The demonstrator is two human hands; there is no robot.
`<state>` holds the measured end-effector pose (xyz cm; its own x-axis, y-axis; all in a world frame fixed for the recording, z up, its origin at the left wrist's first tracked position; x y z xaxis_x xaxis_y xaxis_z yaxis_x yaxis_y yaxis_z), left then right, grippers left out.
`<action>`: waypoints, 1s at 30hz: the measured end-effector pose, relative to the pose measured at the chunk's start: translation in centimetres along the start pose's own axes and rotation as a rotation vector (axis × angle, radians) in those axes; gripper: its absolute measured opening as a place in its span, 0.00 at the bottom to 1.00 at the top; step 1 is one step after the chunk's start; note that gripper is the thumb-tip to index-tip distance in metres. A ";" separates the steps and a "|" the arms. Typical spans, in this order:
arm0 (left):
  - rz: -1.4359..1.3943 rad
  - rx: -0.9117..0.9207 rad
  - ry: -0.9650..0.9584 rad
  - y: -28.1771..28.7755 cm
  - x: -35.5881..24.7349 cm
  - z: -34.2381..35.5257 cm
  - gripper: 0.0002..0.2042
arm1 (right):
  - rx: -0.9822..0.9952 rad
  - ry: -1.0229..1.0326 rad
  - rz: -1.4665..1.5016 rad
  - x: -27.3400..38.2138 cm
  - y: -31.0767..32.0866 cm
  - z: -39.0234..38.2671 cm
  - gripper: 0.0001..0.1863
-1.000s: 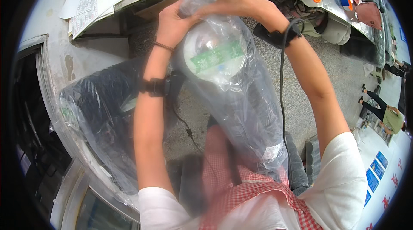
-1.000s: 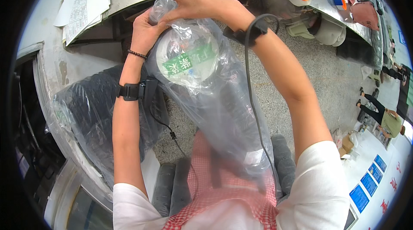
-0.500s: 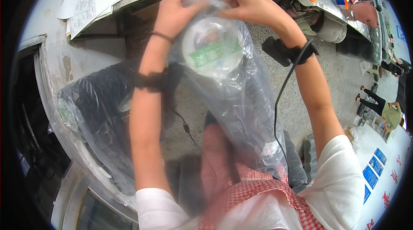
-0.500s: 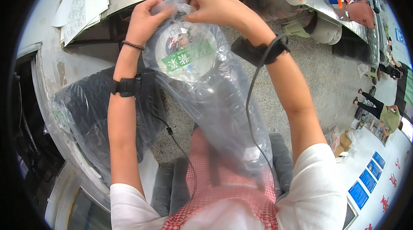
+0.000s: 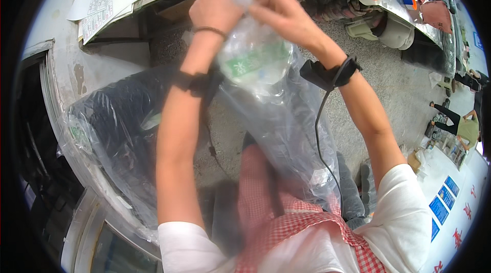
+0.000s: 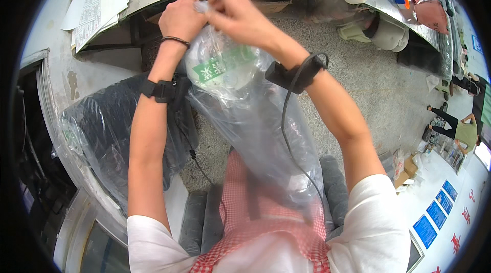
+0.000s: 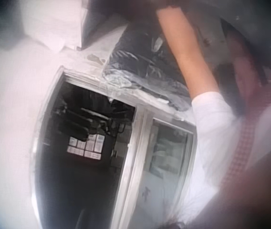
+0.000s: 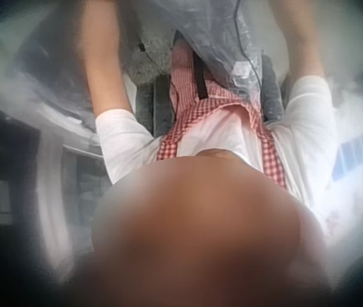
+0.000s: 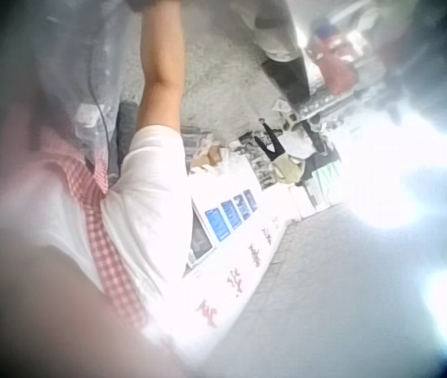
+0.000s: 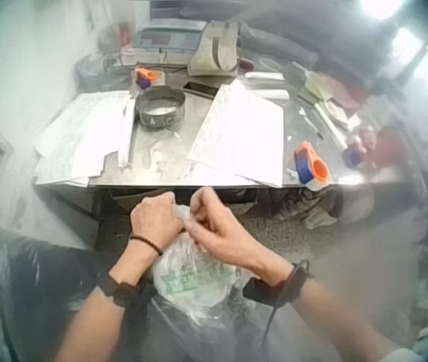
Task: The person places items into plastic bags and seals the bags using a tape dispenser by hand.
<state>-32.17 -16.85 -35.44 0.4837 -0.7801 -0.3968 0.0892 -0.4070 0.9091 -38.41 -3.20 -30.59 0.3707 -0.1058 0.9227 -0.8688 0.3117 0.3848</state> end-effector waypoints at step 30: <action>-0.011 -0.182 -0.417 -2.4 -1.3 -9.0 0.13 | 0.276 -0.018 0.389 -2.8 -2.1 2.3 0.26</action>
<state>-25.17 -10.60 -36.01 0.0933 -0.9162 -0.3897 0.2617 -0.3551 0.8974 -38.35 -5.76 -33.93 -0.0029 -0.0485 0.9988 -0.9976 0.0693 0.0005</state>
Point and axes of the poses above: each hand's wrist, its own z-axis towards the middle knuckle, its own y-axis out of the back of the hand, x = y × z, the point moved 3 cm from there along z, towards the middle knuckle, and after that the axes turned 5 degrees about x, right-handed, at the moved point
